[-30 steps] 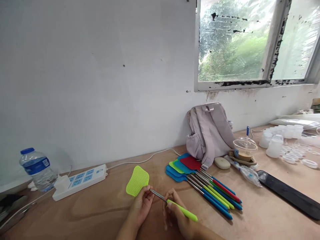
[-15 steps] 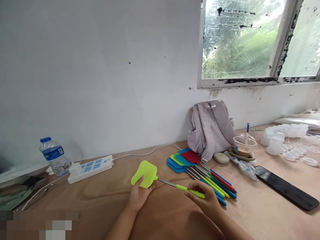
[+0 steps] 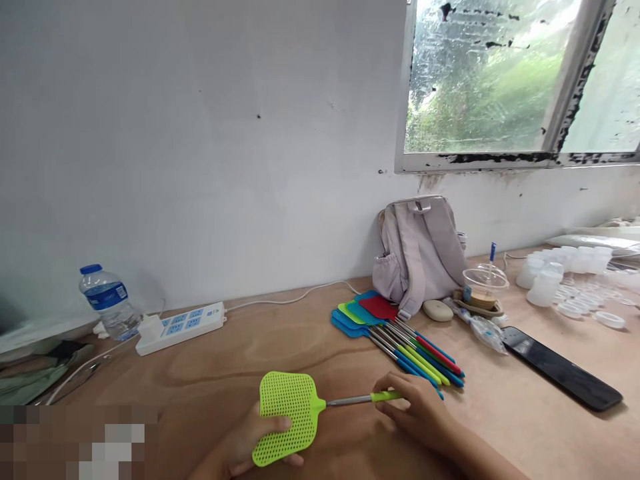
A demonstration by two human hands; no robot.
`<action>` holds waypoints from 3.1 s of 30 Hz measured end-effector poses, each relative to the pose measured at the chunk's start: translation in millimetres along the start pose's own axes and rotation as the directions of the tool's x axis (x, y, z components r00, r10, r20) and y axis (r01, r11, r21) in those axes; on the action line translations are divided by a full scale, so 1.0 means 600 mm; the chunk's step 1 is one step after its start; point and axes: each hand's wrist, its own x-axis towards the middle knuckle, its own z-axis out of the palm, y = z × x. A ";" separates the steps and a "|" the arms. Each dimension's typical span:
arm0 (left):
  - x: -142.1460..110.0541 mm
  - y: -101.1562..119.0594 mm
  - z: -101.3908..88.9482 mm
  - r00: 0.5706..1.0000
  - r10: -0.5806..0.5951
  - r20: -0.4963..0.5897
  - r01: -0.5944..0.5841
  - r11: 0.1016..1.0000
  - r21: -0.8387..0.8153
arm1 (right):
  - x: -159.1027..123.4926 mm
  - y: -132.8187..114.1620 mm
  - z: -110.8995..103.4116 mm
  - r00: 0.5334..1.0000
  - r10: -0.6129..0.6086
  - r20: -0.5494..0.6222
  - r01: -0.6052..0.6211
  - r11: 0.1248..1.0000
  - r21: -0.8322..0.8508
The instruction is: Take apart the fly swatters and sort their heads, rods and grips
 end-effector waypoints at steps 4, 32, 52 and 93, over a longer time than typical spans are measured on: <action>0.000 -0.002 0.003 0.999 0.017 -0.038 -0.017 1.000 0.018 | 0.001 0.012 0.007 0.999 0.041 0.015 -0.040 0.998 -0.054; -0.074 0.021 -0.115 0.616 0.493 -0.614 -0.505 0.846 0.172 | 0.032 0.159 -0.101 0.965 0.082 -0.248 -0.193 0.862 -0.468; -0.017 -0.039 0.001 0.643 0.724 -0.249 -0.173 0.455 0.874 | 0.119 -0.140 0.156 0.977 -0.108 0.186 0.162 0.938 -0.306; -0.027 -0.014 -0.021 0.855 0.491 -0.168 0.193 0.000 0.981 | 0.051 0.182 -0.073 0.857 0.379 -0.350 -0.478 0.838 -0.264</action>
